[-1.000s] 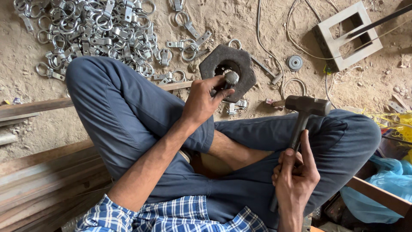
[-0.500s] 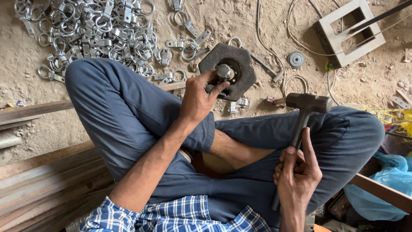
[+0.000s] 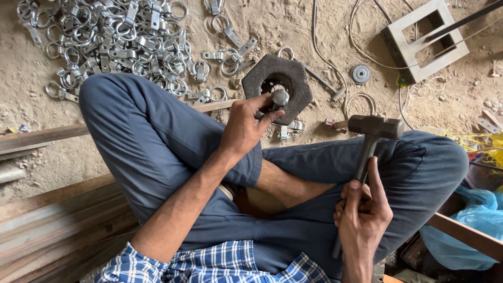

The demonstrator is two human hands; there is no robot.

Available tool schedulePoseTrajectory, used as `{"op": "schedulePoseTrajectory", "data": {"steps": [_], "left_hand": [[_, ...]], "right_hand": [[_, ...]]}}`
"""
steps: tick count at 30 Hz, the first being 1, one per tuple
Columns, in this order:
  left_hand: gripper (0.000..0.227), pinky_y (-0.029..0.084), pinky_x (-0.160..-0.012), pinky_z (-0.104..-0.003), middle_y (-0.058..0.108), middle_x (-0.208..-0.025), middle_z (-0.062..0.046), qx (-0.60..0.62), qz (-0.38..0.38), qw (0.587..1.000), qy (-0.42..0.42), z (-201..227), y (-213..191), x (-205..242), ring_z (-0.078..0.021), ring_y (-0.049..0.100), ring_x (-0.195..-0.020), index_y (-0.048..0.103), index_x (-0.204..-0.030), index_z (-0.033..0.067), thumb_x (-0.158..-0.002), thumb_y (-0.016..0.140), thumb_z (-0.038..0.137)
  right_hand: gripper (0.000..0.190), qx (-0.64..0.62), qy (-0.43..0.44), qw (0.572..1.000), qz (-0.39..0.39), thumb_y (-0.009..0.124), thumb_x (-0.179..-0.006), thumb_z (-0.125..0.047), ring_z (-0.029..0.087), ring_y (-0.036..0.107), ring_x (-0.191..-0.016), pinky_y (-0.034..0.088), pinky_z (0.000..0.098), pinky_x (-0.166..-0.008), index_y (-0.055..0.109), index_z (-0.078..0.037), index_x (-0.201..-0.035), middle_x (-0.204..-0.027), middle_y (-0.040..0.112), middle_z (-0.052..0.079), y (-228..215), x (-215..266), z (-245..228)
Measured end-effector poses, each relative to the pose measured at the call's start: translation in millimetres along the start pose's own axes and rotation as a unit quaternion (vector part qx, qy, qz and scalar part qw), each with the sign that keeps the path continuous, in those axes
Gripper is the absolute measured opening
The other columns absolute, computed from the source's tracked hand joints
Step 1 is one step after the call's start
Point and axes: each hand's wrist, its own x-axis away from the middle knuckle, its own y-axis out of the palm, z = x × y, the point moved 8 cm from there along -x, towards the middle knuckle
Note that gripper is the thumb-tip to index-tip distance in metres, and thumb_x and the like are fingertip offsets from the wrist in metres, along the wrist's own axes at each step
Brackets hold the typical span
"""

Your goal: The person sits cross-legged on the floor and repeatedly hammers a small metal part placed on a hexagonal anvil. They pick up parts from a nearby pile, position them on the anvil, and strike them with a hammer.

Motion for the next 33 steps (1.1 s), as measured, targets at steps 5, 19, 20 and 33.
{"op": "schedulePoseTrajectory", "data": {"steps": [5, 19, 20, 33], "left_hand": [[0.033, 0.064, -0.079, -0.037, 0.079, -0.104, -0.016, -0.004, -0.01, 1.0, 0.006, -8.5, 7.4, 2.2, -0.0223, 0.079, -0.092, 0.074, -0.116, 0.0017, -0.094, 0.076, 0.027], [0.038, 0.064, -0.09, -0.032, 0.074, -0.122, -0.013, -0.015, -0.047, 0.999, 0.019, -5.1, 17.3, 15.7, -0.0232, 0.078, -0.103, 0.071, -0.128, 0.0076, -0.09, 0.079, 0.01], [0.04, 0.063, -0.09, -0.033, 0.074, -0.121, -0.016, -0.022, -0.035, 0.998, 0.044, 1.8, 14.5, 17.5, -0.0259, 0.077, -0.103, 0.07, -0.127, 0.0056, -0.088, 0.079, 0.008], [0.036, 0.062, -0.079, -0.036, 0.077, -0.108, -0.015, 0.01, 0.005, 0.999, 0.045, 11.6, 2.0, 17.8, -0.0259, 0.079, -0.094, 0.072, -0.123, 0.0044, -0.089, 0.078, 0.011]], "right_hand": [[0.057, 0.003, -0.001, 1.0, 0.0, 0.057, -0.105, -0.013, 0.002, 0.044, -0.046, 0.034, 0.0218, -0.037, 0.043, -0.011, -0.16, -0.068, 0.058, 0.001, 0.3, 0.5, -0.5], [0.043, 0.211, -0.309, 0.926, 0.047, 0.062, -0.106, -0.012, 0.015, 0.067, -0.066, 0.051, 0.0296, -0.06, 0.057, -0.003, -0.147, -0.088, 0.071, 0.015, 4.7, 58.1, -73.1], [0.04, 0.228, -0.356, 0.905, 0.056, 0.061, -0.107, -0.012, 0.021, 0.07, -0.075, 0.054, 0.0311, -0.068, 0.059, -0.005, -0.146, -0.094, 0.071, 0.018, 15.9, 62.5, -79.0], [0.036, 0.215, -0.386, 0.896, 0.035, 0.061, -0.102, -0.009, 0.03, 0.074, -0.086, 0.057, 0.0369, -0.075, 0.06, -0.006, -0.138, -0.099, 0.071, 0.022, 37.8, 77.6, -106.2]]}}
